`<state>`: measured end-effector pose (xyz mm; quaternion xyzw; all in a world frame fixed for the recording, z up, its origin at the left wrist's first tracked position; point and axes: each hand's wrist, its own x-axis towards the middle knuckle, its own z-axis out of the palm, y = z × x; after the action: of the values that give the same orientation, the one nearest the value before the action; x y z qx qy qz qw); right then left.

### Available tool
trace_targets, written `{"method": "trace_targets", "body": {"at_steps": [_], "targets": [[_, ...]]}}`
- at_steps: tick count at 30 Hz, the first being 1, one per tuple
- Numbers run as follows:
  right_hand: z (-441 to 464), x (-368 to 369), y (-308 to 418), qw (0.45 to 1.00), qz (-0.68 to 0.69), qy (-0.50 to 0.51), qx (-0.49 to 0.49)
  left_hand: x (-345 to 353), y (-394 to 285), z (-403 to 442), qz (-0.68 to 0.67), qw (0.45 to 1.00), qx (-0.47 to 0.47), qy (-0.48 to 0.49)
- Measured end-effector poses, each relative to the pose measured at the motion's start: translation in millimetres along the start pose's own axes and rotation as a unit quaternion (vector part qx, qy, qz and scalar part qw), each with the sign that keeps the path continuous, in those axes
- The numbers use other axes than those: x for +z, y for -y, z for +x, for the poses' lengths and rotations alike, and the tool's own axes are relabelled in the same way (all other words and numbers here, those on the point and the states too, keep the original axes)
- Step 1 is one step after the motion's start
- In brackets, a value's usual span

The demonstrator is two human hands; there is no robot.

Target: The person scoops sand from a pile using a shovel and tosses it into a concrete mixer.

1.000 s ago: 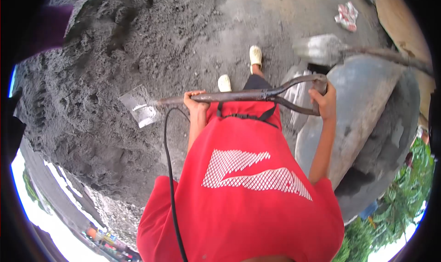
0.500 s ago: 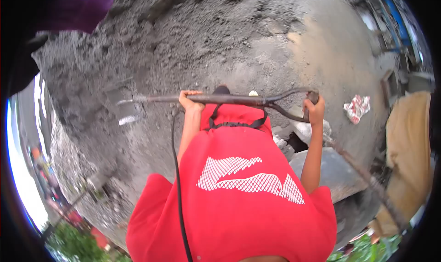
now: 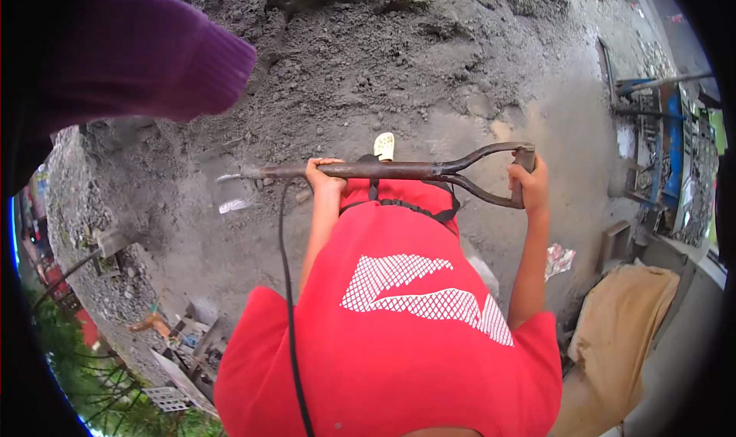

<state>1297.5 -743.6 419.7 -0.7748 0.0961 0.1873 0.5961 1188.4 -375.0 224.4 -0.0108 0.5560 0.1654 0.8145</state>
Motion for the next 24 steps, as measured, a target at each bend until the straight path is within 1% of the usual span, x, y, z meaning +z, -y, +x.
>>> {"method": "trace_targets", "body": {"at_steps": [2, 3, 6, 7, 10, 12, 13, 14, 16, 17, 19, 20, 21, 22, 23, 24], "targets": [[25.4, -1.5, 15.4, 1.000, 0.011, 0.022, 0.005, 11.9, 0.7, 18.5, -0.011, 0.999, -0.039, 0.024], [29.3, 0.5, 18.3, 0.999, 0.025, 0.031, 0.011, 18.8, 3.1, 23.0, -0.038, 0.998, -0.043, 0.009], [43.4, 3.3, 40.4, 0.999, 0.032, -0.001, -0.016, 42.8, 15.8, 31.5, -0.010, 1.000, -0.004, -0.016], [50.3, -2.4, 39.0, 0.999, 0.035, 0.007, -0.008, 46.5, 19.2, 35.0, -0.008, 1.000, -0.016, -0.003], [71.8, -13.1, 40.2, 0.998, 0.065, -0.012, -0.022, 68.5, 40.1, 43.8, 0.034, 0.999, 0.010, -0.022], [88.4, -29.5, 32.6, 0.998, 0.055, -0.012, -0.022, 88.8, 54.2, 46.6, 0.063, 0.998, -0.008, -0.012], [103.4, -36.3, 30.5, 0.998, 0.053, -0.011, -0.030, 98.8, 60.5, 58.9, 0.052, 0.998, -0.013, -0.020], [117.1, -41.7, 31.6, 0.997, 0.054, -0.024, -0.047, 109.2, 67.4, 71.8, 0.042, 0.998, -0.020, -0.033], [138.5, -59.2, 35.6, 0.995, 0.045, -0.050, -0.071, 141.8, 89.8, 77.7, 0.077, 0.996, -0.026, -0.048], [154.0, -72.3, 36.9, 0.991, -0.008, -0.050, -0.127, 163.5, 100.0, 83.8, 0.094, 0.994, -0.028, -0.053], [177.6, -93.6, 40.6, 0.967, -0.112, -0.058, -0.223, 209.7, 108.3, 93.7, 0.089, 0.992, -0.084, -0.017], [185.0, -107.1, 47.3, 0.955, -0.148, -0.043, -0.253, 228.1, 118.2, 95.4, 0.079, 0.990, -0.114, -0.002], [191.4, -119.7, 55.8, 0.941, -0.184, -0.025, -0.283, 252.2, 126.6, 100.5, 0.077, 0.991, -0.107, -0.007], [199.1, -127.4, 71.2, 0.924, -0.217, -0.008, -0.314, 277.0, 132.1, 96.0, 0.131, 0.986, -0.094, 0.051], [202.7, -127.0, 95.1, 0.905, -0.227, -0.030, -0.359, 301.3, 137.0, 104.5, 0.135, 0.986, -0.071, 0.069], [204.3, -134.1, 112.9, 0.883, -0.258, -0.003, -0.392, 335.9, 147.3, 70.9, 0.154, 0.983, -0.008, 0.099]]}}
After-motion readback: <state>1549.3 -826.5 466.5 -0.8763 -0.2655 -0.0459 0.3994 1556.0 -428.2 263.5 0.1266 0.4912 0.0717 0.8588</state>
